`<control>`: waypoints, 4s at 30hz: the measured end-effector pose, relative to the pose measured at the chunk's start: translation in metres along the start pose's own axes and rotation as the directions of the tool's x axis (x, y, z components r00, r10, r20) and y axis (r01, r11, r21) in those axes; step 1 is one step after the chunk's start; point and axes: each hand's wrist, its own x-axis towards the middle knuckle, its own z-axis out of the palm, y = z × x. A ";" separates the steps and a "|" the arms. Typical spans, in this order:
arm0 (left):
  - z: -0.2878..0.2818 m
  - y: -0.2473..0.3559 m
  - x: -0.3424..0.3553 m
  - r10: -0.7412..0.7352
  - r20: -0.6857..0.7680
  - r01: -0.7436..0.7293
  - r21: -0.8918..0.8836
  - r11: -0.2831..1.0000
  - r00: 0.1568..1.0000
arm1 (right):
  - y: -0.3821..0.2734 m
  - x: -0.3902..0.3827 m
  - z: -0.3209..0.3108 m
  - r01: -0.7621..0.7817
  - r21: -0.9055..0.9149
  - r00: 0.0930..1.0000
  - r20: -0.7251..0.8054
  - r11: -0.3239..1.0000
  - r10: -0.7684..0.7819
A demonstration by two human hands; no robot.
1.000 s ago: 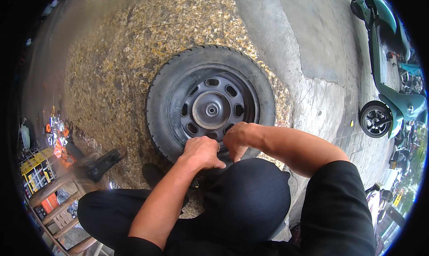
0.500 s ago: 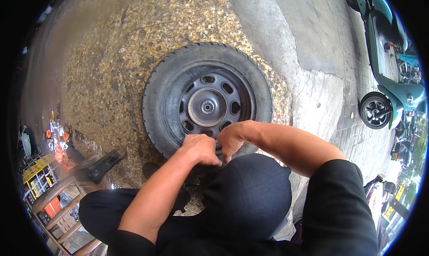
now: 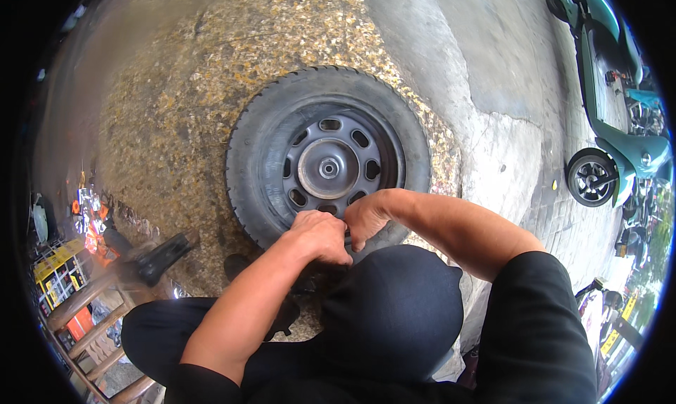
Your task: The person sits on the ground and uses a tire iron to pry a tire off a scooter wheel rim. They repeatedly insert the tool between the tire bead and rim, lever the bead over the rim edge, and rotate the tire to continue the removal process.
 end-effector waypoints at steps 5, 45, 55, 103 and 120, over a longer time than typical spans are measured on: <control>-0.003 -0.002 0.005 0.020 0.060 -0.020 -0.005 1.000 0.998 | 0.005 0.001 0.001 0.046 0.076 0.999 0.018 0.996 -0.048; 0.027 -0.006 -0.008 -0.039 -0.184 0.037 -0.015 0.999 0.982 | -0.008 -0.011 0.034 -0.020 -0.103 0.896 -0.443 0.994 -0.028; 0.001 0.003 -0.002 -0.083 0.031 0.083 -0.020 0.996 0.996 | -0.018 -0.019 0.030 0.011 -0.029 0.927 -0.374 1.000 -0.021; 0.021 -0.142 -0.012 -0.697 -0.402 -0.627 -0.774 -0.088 0.594 | -0.050 0.041 -0.011 0.275 0.333 0.922 -0.359 0.902 -0.149; 0.038 -0.088 0.016 -0.425 -0.893 0.159 -0.446 0.881 -0.148 | 0.114 -0.035 0.084 0.545 0.655 -0.107 -0.566 0.524 0.818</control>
